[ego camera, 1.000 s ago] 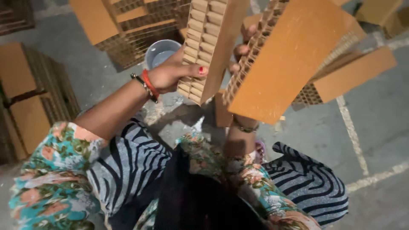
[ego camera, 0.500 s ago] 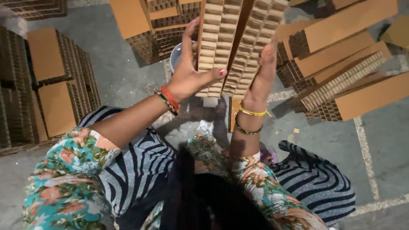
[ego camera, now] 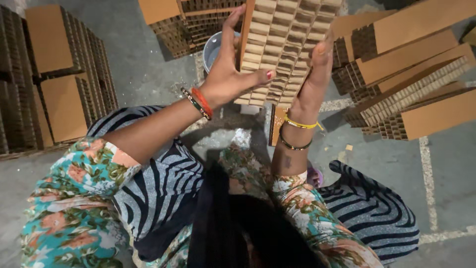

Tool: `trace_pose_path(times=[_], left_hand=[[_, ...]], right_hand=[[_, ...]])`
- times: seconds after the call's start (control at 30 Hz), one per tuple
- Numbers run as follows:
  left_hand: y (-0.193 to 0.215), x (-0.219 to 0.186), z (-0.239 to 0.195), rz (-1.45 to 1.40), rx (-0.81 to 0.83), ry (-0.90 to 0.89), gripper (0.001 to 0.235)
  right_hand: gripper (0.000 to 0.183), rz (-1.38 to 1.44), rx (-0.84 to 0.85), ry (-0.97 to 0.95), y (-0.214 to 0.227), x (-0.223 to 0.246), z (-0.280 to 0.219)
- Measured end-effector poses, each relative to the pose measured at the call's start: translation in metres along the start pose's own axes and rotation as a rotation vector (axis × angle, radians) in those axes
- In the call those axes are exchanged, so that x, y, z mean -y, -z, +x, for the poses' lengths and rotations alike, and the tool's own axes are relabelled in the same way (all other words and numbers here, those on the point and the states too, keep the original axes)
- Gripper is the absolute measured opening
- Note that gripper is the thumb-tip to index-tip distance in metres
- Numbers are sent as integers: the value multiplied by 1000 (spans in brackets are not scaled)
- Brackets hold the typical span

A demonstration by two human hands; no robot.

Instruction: The person applies glue from a white squeeze bottle onto the edges of a corrugated cardboard block and then presses it against other cardboard pieces to assemble a larger structural component.

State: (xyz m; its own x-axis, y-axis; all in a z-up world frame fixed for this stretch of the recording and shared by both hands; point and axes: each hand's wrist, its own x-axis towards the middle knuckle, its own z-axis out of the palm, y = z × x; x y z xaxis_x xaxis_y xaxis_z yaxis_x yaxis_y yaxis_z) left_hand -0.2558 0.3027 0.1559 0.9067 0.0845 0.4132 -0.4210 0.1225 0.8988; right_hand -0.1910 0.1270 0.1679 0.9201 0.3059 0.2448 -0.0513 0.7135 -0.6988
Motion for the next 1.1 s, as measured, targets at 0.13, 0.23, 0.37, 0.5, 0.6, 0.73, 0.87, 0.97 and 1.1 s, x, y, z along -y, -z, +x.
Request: trace_pose_path(times=[0.13,0.23,0.37,0.5,0.6,0.73,0.87,0.97,1.1], left_hand=[[1,3,-3,54,-20,39,115],[0,4,-3,22,-29,71,117],[-1,-1,0,-15,-101,164,110],[6,-11,3,-100,-122,287,98],[10,-14,5,-121,-47,309,96],[16,-15,5,-139,76,195,96],[13,-11,1,-151,1,280,86],[12,-10,1,-151,-12,294,85],[12,-8,1,-184,-7,276,85]], right_hand=[[66,-61,49,19,8,-3,7],[64,-94,79,8,14,-5,8],[65,-231,155,28,21,-5,7],[68,-320,206,46,27,-6,7],[71,-281,260,65,24,-4,2],[71,-266,306,85,14,-2,2],[67,-380,263,82,8,5,-4],[65,-397,266,73,6,6,-3],[64,-316,262,35,4,5,-4]])
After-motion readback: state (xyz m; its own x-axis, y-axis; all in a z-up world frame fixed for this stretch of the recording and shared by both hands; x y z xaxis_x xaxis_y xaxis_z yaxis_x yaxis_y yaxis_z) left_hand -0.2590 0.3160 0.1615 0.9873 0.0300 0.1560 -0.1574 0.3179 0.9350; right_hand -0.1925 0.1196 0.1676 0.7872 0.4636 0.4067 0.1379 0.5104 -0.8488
